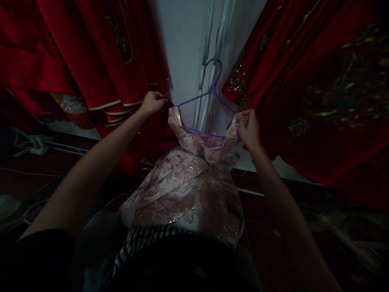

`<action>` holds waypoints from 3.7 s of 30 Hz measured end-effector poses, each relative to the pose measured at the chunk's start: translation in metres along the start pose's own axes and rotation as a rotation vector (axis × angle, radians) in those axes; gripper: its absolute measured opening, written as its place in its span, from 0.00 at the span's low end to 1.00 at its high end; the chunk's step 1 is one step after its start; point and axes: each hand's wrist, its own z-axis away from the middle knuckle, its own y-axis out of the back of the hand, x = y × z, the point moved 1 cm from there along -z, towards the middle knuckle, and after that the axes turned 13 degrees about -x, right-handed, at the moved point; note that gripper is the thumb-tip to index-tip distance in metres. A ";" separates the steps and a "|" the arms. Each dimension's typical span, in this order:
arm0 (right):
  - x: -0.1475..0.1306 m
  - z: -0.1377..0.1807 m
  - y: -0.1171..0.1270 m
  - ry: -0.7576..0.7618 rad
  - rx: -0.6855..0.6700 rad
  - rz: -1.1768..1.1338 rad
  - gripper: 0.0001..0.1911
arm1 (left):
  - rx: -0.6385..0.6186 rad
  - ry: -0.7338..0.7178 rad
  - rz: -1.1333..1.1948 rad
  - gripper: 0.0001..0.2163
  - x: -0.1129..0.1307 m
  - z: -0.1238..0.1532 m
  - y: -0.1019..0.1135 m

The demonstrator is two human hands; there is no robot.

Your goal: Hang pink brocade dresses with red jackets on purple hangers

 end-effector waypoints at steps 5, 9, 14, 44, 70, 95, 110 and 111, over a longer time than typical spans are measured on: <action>-0.029 0.022 -0.003 0.008 0.063 0.092 0.20 | 0.079 -0.247 0.080 0.13 0.069 0.002 -0.060; -0.016 0.001 0.011 -0.035 -0.001 0.017 0.24 | 0.054 -0.353 0.081 0.15 0.085 0.011 -0.080; -0.001 -0.058 0.017 -0.154 -0.574 -0.122 0.24 | -0.149 -0.260 0.011 0.14 0.080 0.007 -0.051; 0.032 -0.060 0.021 -0.146 -0.055 0.417 0.12 | -0.049 -0.412 -0.353 0.18 0.043 0.031 -0.064; -0.057 0.026 -0.072 0.317 -0.291 0.161 0.17 | 0.136 -0.260 -0.371 0.18 0.049 0.059 -0.110; -0.065 0.041 -0.085 0.161 -0.238 -0.638 0.09 | 0.078 -0.301 0.358 0.12 0.065 0.142 -0.157; -0.053 0.049 -0.074 0.018 -0.431 -0.860 0.18 | 0.032 -0.194 0.509 0.06 0.061 0.135 -0.145; -0.050 0.049 -0.076 0.016 -0.434 -0.864 0.18 | 0.014 -0.198 0.495 0.06 0.059 0.134 -0.144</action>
